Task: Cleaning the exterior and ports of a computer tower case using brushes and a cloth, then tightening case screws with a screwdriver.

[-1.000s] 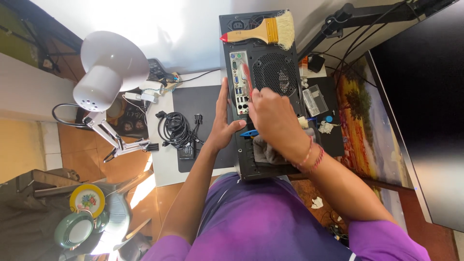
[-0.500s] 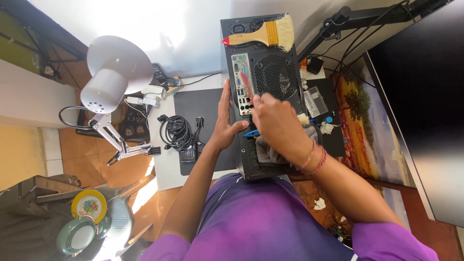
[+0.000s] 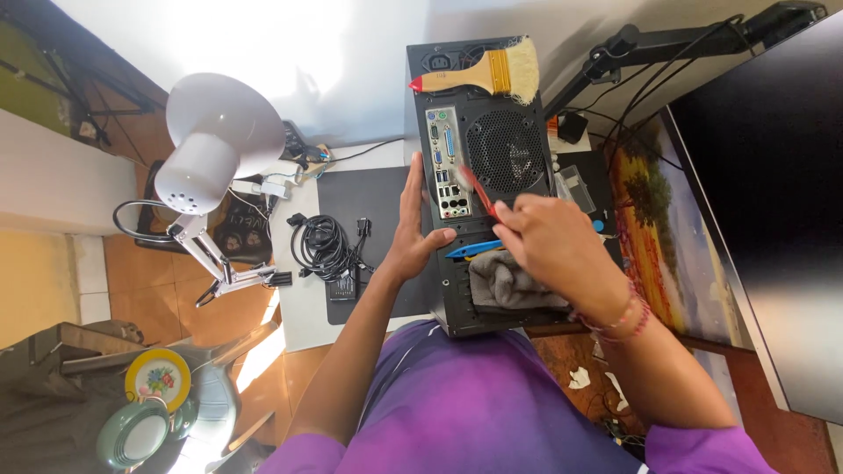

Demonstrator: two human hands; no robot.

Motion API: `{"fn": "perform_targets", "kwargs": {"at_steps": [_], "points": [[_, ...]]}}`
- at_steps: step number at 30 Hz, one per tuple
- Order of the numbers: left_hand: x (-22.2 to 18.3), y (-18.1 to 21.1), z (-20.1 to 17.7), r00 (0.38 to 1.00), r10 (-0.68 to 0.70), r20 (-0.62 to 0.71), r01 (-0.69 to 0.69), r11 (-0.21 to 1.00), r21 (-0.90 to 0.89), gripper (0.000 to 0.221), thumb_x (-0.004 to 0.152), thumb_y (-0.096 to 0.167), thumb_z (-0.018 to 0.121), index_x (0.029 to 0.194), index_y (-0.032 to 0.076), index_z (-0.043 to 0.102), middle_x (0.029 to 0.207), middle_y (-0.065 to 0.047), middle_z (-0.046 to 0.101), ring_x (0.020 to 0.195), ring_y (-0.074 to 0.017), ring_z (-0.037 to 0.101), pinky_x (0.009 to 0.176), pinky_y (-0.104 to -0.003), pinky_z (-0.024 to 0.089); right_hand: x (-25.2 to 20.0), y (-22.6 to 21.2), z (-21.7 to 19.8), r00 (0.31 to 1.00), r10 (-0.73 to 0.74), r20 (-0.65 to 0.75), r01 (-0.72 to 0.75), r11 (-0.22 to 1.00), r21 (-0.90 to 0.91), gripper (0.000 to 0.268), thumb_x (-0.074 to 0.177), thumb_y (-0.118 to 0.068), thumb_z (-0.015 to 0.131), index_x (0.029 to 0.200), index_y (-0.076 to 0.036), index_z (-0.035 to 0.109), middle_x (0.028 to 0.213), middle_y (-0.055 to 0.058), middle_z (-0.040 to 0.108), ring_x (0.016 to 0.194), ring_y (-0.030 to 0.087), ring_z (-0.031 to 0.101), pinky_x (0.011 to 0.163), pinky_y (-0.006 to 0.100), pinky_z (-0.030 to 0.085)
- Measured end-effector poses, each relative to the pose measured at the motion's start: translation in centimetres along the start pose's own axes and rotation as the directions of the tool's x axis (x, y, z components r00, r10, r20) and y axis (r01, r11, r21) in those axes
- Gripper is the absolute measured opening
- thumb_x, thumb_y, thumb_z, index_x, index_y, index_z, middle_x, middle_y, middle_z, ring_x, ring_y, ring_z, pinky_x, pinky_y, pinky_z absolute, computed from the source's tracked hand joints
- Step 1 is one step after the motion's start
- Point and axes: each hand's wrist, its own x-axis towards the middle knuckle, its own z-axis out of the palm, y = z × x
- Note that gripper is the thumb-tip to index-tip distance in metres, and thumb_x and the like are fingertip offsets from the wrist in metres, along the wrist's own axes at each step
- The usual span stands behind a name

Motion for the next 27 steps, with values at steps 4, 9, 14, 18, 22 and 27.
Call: {"fn": "perform_targets", "kwargs": {"at_steps": [4, 9, 14, 18, 22, 27], "points": [[0.1, 1.0, -0.1, 0.999, -0.046, 0.009, 0.047, 0.998, -0.041, 0.121, 0.082, 0.062, 0.066, 0.169, 0.008, 0.003, 0.178, -0.022, 0.009, 0.165, -0.0373, 0.011, 0.132, -0.051, 0.016, 0.1, 0.1, -2.0, 0.990, 0.123, 0.070, -0.120, 0.992, -0.041, 0.026, 0.089, -0.032, 0.069, 0.106, -0.014, 0.080, 0.078, 0.006, 0.067, 0.070, 0.031, 0.067, 0.060, 0.043, 0.051], [0.2, 0.9, 0.2, 0.997, -0.082, 0.006, 0.082, 0.997, -0.015, 0.123, 0.079, 0.066, 0.064, 0.169, 0.009, 0.003, 0.176, -0.024, 0.011, 0.164, -0.0396, 0.012, 0.132, -0.053, 0.013, -0.1, 0.8, -3.6, 0.975, 0.160, 0.152, -0.156, 0.987, -0.037, 0.026, 0.085, -0.038, 0.073, 0.106, -0.025, 0.081, 0.081, 0.001, 0.071, 0.069, 0.026, 0.067, 0.058, 0.040, 0.050], [0.2, 1.1, 0.3, 0.996, -0.089, 0.002, 0.089, 0.996, -0.028, 0.123, 0.079, 0.067, 0.064, 0.169, 0.009, 0.003, 0.176, -0.024, 0.011, 0.164, -0.0396, 0.013, 0.132, -0.055, 0.015, 0.2, 3.9, -3.9, 0.983, 0.184, 0.029, -0.186, 0.976, 0.113, 0.018, 0.087, -0.029, 0.077, 0.104, -0.028, 0.082, 0.083, -0.001, 0.070, 0.067, 0.020, 0.064, 0.061, 0.036, 0.048], [0.2, 1.2, 0.5, 0.995, -0.103, 0.008, 0.103, 0.994, -0.033, 0.123, 0.079, 0.068, 0.063, 0.169, 0.010, 0.004, 0.175, -0.024, 0.010, 0.163, -0.0388, 0.014, 0.131, -0.054, 0.018, 1.9, 7.0, -1.3, 0.991, -0.097, -0.092, 0.108, 0.985, 0.132, 0.021, 0.085, -0.025, 0.082, 0.105, -0.028, 0.082, 0.090, -0.006, 0.071, 0.082, 0.017, 0.062, 0.077, 0.035, 0.043], [0.5, 2.2, 0.6, 0.993, -0.119, 0.011, 0.120, 0.990, -0.069, 0.124, 0.078, 0.068, 0.064, 0.169, 0.010, 0.003, 0.175, -0.024, 0.013, 0.163, -0.0378, 0.019, 0.131, -0.052, 0.020, 1.9, 7.1, 0.5, 0.980, -0.150, -0.131, 0.170, 0.973, 0.157, 0.023, 0.081, -0.023, 0.081, 0.104, -0.028, 0.083, 0.103, -0.005, 0.070, 0.095, 0.020, 0.057, 0.092, 0.038, 0.036], [0.4, 1.8, 0.7, 0.993, -0.115, 0.007, 0.116, 0.990, -0.080, 0.122, 0.077, 0.064, 0.065, 0.169, 0.011, 0.004, 0.175, -0.023, 0.012, 0.163, -0.0373, 0.017, 0.132, -0.052, 0.019, 1.4, 6.0, -1.9, 0.979, -0.145, -0.143, 0.175, 0.957, 0.230, 0.027, 0.086, -0.023, 0.081, 0.112, -0.023, 0.081, 0.109, -0.002, 0.068, 0.105, 0.019, 0.058, 0.100, 0.040, 0.033]]}}
